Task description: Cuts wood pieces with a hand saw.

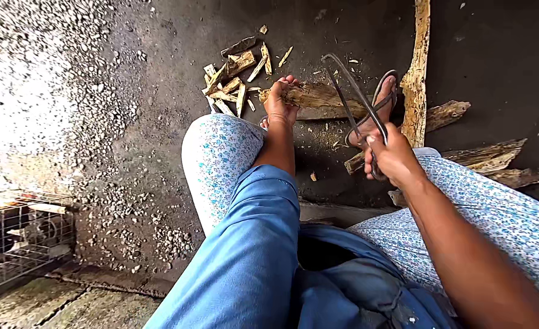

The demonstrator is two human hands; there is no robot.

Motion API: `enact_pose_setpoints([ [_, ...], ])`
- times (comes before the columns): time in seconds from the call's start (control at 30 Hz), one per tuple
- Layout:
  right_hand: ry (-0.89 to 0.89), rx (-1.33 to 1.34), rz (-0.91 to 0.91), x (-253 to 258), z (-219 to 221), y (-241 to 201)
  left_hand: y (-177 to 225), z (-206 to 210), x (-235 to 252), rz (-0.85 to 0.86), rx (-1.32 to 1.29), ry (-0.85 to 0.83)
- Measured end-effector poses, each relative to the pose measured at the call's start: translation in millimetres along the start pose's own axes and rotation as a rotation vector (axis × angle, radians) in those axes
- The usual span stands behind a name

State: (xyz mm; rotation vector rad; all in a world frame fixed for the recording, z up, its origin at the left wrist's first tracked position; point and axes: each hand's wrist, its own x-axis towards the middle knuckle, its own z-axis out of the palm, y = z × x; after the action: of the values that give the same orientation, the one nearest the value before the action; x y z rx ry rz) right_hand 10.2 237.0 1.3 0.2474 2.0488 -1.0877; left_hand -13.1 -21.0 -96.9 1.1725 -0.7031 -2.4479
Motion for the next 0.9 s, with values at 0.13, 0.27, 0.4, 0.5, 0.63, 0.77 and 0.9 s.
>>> enact_pose_setpoints([
  [0.13, 0.026, 0.111, 0.032, -46, -19, 18, 1, 0, 3, -0.003, 0.017, -0.025],
  [0.27, 0.041, 0.1, 0.029, 34, 5, -23, 0, 1, -5, -0.009, 0.047, -0.055],
  [0.4, 0.055, 0.093, 0.038, 66, 26, -34, 0, -2, -7, 0.007, 0.029, -0.003],
  [0.5, 0.004, 0.133, -0.029, 14, 5, 3, -1, 4, 1, 0.014, -0.021, -0.009],
  [0.63, 0.031, 0.201, 0.025, -42, -17, 25, 0, 1, 3, 0.004, 0.011, -0.056],
  [0.77, 0.072, 0.101, 0.004, 36, 6, -22, 4, 9, -7, 0.009, 0.06, -0.149],
  [0.9, 0.095, 0.045, 0.025, 70, 25, -44, 1, 5, -11, 0.029, 0.069, -0.115],
])
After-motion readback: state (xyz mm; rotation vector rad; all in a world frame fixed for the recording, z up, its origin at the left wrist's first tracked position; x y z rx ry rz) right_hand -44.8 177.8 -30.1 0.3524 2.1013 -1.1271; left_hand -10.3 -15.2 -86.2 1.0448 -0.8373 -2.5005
